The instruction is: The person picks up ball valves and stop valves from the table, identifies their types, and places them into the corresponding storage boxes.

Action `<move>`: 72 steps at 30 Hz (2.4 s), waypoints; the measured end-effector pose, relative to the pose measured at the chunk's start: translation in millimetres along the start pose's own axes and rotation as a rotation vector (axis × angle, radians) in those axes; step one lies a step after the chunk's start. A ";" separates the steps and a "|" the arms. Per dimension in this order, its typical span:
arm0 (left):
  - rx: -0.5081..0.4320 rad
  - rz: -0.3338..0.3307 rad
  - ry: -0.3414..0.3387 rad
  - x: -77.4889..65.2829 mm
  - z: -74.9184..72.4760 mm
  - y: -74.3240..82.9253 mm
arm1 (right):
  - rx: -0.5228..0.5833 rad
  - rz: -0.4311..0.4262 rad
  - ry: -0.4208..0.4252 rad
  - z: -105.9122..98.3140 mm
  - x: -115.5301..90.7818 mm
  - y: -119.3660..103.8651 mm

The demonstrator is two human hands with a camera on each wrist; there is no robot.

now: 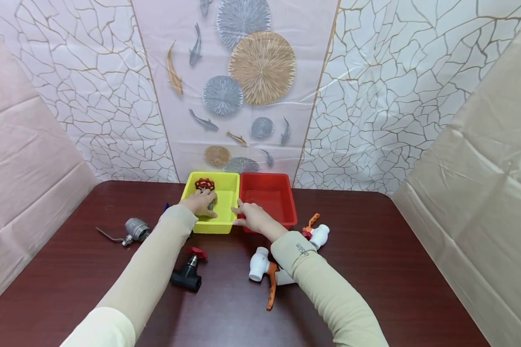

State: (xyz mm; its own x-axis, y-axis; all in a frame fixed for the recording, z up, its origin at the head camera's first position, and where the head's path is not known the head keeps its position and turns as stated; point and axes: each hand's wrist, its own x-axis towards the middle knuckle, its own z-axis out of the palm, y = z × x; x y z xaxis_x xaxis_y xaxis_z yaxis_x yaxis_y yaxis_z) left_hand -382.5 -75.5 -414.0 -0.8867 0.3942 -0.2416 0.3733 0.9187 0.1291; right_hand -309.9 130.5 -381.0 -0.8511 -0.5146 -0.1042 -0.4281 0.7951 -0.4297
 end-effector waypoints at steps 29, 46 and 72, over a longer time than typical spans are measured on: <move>0.015 0.158 0.120 -17.0 -27.4 -3.3 | 0.037 0.023 0.021 3.0 -3.3 0.4; -0.016 0.258 0.161 -37.9 -30.8 -9.5 | 0.000 -0.026 0.008 1.6 -0.8 -0.9; -0.490 0.124 0.390 -81.6 -10.0 -10.3 | 0.065 0.020 -0.010 1.4 2.2 1.1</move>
State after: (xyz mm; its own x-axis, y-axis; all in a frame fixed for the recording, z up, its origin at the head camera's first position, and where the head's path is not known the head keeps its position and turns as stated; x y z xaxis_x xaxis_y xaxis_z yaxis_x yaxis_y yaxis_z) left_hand -316.7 -117.4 -386.1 -0.9134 0.3746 0.1593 0.3935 0.7125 0.5810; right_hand -311.7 129.8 -382.9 -0.8561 -0.5022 -0.1217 -0.3904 0.7829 -0.4845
